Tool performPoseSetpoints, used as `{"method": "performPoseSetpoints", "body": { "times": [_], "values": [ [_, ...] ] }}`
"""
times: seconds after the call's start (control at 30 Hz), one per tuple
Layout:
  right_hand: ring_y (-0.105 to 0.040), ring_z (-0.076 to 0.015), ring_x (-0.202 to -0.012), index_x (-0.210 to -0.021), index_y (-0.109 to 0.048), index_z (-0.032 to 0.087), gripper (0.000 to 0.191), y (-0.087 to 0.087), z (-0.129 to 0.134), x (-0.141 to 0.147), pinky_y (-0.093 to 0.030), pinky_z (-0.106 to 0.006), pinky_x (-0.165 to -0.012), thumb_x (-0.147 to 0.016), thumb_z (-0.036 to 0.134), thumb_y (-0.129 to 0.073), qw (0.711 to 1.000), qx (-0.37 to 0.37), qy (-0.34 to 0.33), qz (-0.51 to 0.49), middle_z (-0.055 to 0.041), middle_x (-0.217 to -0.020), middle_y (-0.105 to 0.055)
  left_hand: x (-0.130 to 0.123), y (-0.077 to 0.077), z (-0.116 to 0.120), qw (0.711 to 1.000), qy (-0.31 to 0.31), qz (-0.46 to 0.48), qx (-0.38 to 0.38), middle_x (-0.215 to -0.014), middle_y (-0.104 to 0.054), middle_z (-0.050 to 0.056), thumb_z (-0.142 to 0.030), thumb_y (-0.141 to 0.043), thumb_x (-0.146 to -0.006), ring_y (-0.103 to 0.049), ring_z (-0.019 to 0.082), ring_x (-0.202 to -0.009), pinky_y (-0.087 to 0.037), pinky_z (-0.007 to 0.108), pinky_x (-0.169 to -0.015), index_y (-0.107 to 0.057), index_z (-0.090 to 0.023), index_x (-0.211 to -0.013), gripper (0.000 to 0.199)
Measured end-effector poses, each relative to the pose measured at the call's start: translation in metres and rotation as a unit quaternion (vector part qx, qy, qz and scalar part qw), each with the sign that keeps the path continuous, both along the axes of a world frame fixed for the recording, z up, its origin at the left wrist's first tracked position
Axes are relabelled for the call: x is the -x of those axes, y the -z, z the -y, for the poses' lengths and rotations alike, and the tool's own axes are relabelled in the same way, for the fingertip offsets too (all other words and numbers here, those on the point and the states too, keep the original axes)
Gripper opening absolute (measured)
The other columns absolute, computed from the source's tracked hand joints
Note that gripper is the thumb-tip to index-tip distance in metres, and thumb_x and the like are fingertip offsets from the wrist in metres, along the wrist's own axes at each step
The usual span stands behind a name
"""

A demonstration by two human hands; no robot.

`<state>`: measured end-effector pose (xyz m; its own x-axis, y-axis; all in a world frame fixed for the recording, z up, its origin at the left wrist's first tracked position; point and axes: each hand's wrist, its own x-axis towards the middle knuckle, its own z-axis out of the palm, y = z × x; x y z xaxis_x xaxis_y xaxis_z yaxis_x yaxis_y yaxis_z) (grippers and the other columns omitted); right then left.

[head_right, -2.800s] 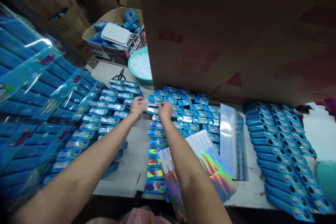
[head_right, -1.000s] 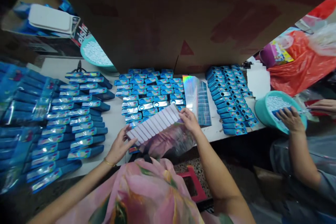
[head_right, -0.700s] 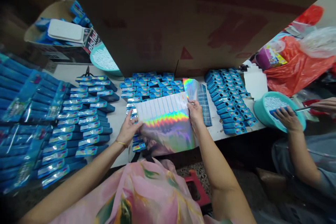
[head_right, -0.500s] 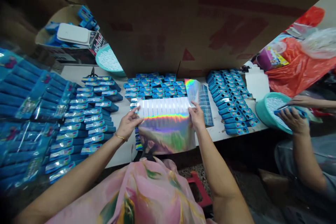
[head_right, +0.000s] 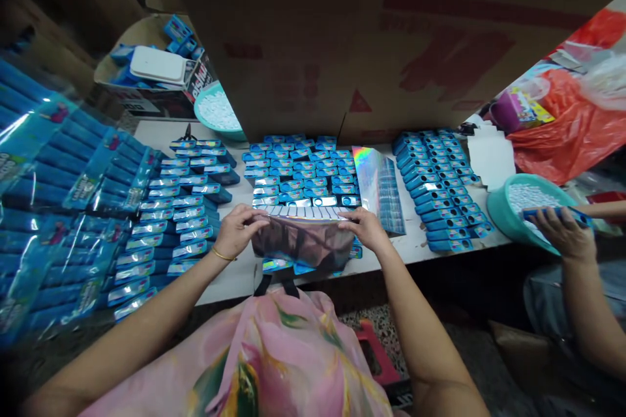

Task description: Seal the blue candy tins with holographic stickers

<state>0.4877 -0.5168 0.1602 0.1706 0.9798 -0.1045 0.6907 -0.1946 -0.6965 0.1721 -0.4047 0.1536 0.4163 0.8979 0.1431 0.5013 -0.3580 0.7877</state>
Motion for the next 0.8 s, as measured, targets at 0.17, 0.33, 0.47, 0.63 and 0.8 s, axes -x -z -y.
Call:
{"method": "performPoseSetpoints", "body": {
  "times": [0.17,0.33,0.47,0.63,0.8],
  "values": [
    [-0.047,-0.0277,-0.109,-0.121,-0.053,0.022,0.060,-0.039,-0.013,0.058,-0.037,-0.041,-0.090,-0.073,0.057,-0.058,0.964,-0.157,-0.080,0.197,-0.0131,-0.118,-0.054,-0.008,-0.033,0.012,0.992,0.018,-0.023,-0.123,-0.099,-0.057,0.006,-0.030,-0.062,-0.074,-0.053,0.021,-0.097,-0.045,0.036,-0.085,-0.069,-0.022,-0.072,0.011],
    [-0.056,-0.0148,-0.071,-0.094,-0.060,0.018,0.029,-0.040,-0.016,0.119,-0.037,-0.026,-0.063,-0.090,0.040,-0.043,0.915,-0.242,-0.214,0.243,-0.0040,-0.075,-0.064,-0.005,-0.064,0.033,0.975,0.195,0.040,-0.098,-0.088,-0.070,0.002,-0.019,-0.058,-0.078,-0.065,0.013,-0.080,-0.051,0.023,-0.073,-0.066,-0.021,-0.088,0.013],
    [-0.044,-0.0115,-0.051,-0.068,-0.055,0.018,0.031,-0.035,0.004,0.114,-0.023,-0.028,-0.052,-0.089,0.039,-0.046,0.861,-0.343,-0.235,0.292,0.0021,-0.051,-0.048,0.008,-0.072,0.050,0.970,0.211,0.063,-0.098,-0.087,-0.071,0.000,-0.013,-0.059,-0.076,-0.066,0.013,-0.077,-0.053,0.021,-0.069,-0.065,-0.022,-0.090,0.018],
    [-0.036,-0.0102,-0.047,-0.054,-0.045,0.018,0.045,-0.028,0.033,0.076,-0.020,-0.029,-0.053,-0.088,0.047,-0.044,0.852,-0.377,-0.167,0.322,0.0033,-0.045,-0.038,0.022,-0.079,0.063,0.988,0.062,0.092,-0.106,-0.082,-0.071,-0.001,-0.014,-0.059,-0.076,-0.066,0.014,-0.073,-0.052,0.023,-0.070,-0.066,-0.023,-0.086,0.015],
    [-0.034,-0.0099,-0.046,-0.046,-0.042,0.018,0.053,-0.028,0.033,0.029,-0.020,-0.028,-0.054,-0.086,0.052,-0.042,0.856,-0.346,-0.140,0.358,0.0021,-0.042,-0.039,0.019,-0.070,0.053,0.999,-0.017,0.046,0.006,-0.075,-0.070,0.001,-0.030,-0.056,-0.079,-0.064,0.014,-0.065,-0.049,0.022,-0.060,-0.067,-0.020,-0.082,0.015]
  ]
}}
